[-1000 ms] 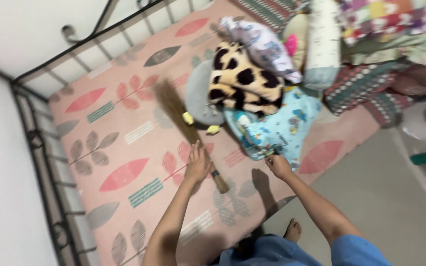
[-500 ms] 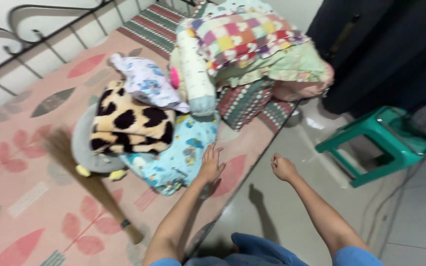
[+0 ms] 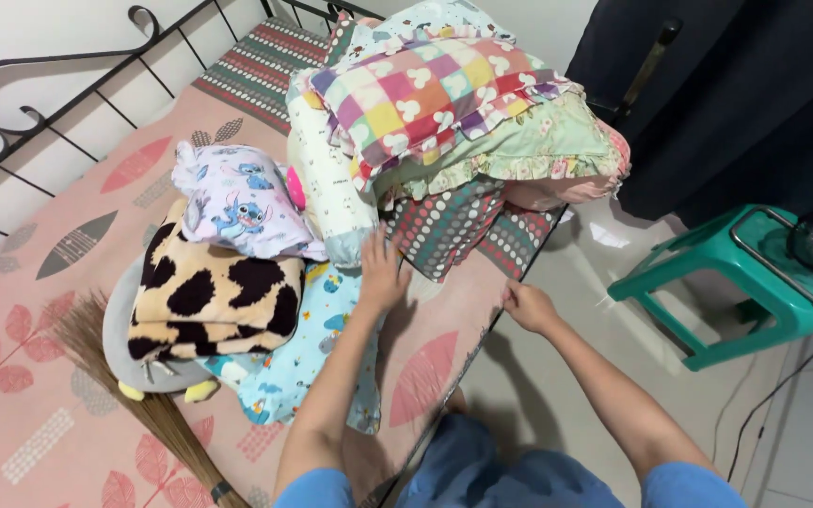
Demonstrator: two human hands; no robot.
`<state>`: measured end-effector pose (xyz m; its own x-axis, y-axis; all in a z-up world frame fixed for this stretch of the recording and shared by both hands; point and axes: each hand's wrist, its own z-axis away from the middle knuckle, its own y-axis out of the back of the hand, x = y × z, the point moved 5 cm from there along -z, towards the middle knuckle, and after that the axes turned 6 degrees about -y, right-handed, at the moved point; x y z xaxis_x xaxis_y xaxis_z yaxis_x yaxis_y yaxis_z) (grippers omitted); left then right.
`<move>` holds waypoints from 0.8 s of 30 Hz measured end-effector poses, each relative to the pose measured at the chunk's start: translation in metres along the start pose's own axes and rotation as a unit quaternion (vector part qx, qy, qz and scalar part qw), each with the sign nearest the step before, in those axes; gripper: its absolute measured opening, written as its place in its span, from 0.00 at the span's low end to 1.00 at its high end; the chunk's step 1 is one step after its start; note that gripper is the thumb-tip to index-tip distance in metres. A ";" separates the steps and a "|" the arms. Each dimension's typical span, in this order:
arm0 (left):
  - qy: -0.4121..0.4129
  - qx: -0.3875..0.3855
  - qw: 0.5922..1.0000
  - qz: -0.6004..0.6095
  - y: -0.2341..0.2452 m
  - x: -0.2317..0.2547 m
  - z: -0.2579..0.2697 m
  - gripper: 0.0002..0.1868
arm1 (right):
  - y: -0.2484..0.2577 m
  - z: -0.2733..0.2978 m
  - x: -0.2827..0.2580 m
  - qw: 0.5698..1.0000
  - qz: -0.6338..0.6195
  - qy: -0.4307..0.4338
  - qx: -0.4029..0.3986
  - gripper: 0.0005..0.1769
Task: Dusting a bed with a broom and then arranging various pillows and blankets on the mattress.
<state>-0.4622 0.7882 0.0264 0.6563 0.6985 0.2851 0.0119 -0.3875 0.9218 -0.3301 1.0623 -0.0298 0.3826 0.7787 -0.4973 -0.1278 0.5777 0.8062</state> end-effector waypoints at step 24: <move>0.233 0.195 0.936 0.181 0.118 -0.144 -0.232 0.14 | 0.091 -0.164 -0.094 0.988 -0.016 0.129 -0.087 0.08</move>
<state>-0.7308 0.7812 0.1553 0.2720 0.6307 0.7268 0.1859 -0.7755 0.6034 -0.5284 1.0819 0.0382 0.1465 0.7827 -0.6050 -0.2825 0.6192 0.7327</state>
